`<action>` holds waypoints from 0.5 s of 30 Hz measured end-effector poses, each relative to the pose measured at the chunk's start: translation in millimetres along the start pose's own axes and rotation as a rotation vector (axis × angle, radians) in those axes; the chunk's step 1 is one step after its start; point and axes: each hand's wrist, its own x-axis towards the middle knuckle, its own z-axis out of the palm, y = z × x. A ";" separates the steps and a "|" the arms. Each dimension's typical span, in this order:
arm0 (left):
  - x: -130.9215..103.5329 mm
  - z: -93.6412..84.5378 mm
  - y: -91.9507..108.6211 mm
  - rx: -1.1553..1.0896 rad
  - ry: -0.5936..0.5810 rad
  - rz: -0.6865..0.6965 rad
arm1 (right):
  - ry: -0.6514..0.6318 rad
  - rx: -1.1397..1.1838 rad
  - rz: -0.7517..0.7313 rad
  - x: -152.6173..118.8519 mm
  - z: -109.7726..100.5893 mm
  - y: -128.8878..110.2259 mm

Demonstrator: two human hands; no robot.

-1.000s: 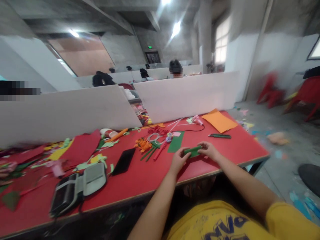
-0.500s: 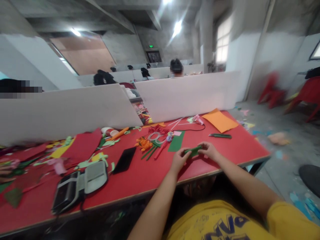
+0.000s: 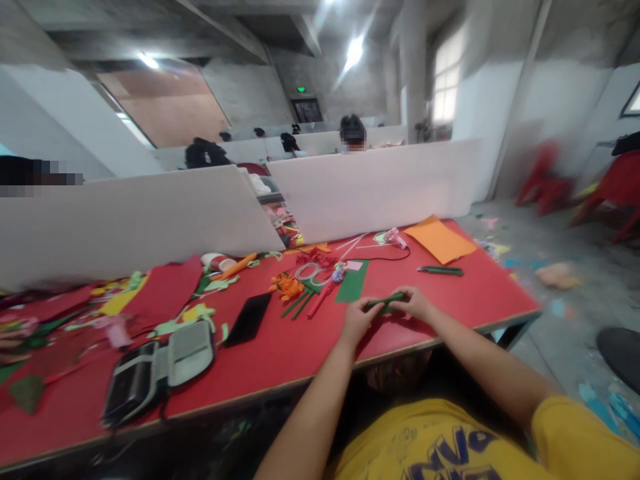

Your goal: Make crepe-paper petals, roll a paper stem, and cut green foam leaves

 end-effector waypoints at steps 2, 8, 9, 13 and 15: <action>-0.9 -0.1 0.5 -0.003 -0.014 -0.023 | -0.005 -0.021 0.019 0.7 -0.1 -1.2; 0.5 -1.8 -0.6 -0.035 -0.039 -0.089 | -0.007 -0.034 0.062 1.3 -3.9 -5.9; 0.9 -2.4 -0.5 -0.039 -0.045 -0.097 | -0.008 -0.034 0.068 1.0 -4.3 -6.8; 1.6 -5.1 0.7 -0.046 -0.069 -0.118 | -0.002 -0.032 0.086 0.7 -4.4 -8.4; 1.7 -6.0 0.9 -0.047 -0.078 -0.122 | 0.004 -0.031 0.091 1.1 -4.3 -7.9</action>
